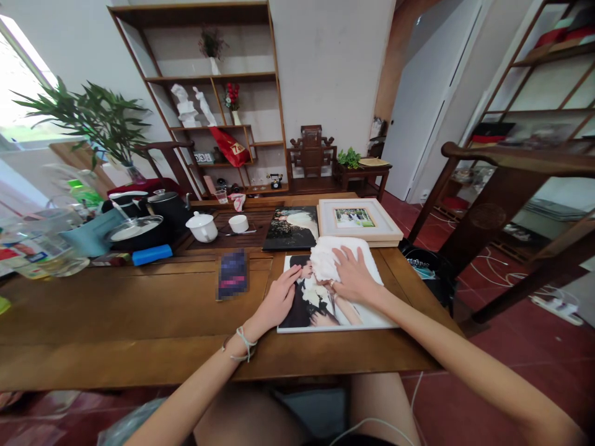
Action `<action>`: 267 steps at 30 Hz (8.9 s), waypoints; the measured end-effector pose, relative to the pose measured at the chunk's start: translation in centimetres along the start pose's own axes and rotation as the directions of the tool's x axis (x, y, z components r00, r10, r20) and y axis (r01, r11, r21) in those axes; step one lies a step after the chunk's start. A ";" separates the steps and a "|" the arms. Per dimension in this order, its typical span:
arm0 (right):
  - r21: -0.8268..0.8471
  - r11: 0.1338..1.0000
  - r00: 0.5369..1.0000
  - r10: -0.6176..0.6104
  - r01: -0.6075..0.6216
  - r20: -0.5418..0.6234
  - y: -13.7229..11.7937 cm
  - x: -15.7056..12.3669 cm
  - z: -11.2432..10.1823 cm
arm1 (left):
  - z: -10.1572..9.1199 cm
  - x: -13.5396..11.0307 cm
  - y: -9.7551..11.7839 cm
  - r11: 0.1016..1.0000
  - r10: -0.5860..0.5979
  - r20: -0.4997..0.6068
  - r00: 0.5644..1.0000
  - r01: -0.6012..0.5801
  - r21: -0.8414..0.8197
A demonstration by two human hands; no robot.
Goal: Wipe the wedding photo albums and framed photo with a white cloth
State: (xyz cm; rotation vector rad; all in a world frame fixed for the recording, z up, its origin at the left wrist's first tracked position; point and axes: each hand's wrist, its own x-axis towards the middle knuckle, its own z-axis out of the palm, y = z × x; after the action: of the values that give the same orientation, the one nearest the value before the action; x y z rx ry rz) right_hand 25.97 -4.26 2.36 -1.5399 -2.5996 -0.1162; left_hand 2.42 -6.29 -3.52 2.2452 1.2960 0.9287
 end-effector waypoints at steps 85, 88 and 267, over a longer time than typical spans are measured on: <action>0.008 0.997 0.993 -0.070 0.071 -0.090 -1.4 0.2 -0.3 | -0.1 0.2 0.2 0.999 -0.004 0.020 1.000 0.003 0.041; 0.010 0.996 0.992 -0.090 0.091 -0.085 -2.0 0.3 -0.5 | -0.1 0.2 0.1 0.999 -0.009 0.017 1.000 0.009 0.045; -0.054 0.996 0.994 -0.070 0.065 -0.084 0.7 -4.6 -0.9 | -0.3 0.2 0.9 0.999 -0.023 0.022 0.999 0.022 0.034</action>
State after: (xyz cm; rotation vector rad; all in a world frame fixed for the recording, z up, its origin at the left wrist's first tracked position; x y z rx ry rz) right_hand 28.84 -7.99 2.57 -1.4296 -2.6008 -0.2518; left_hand 2.83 -6.54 -2.68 2.2553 1.3345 0.8772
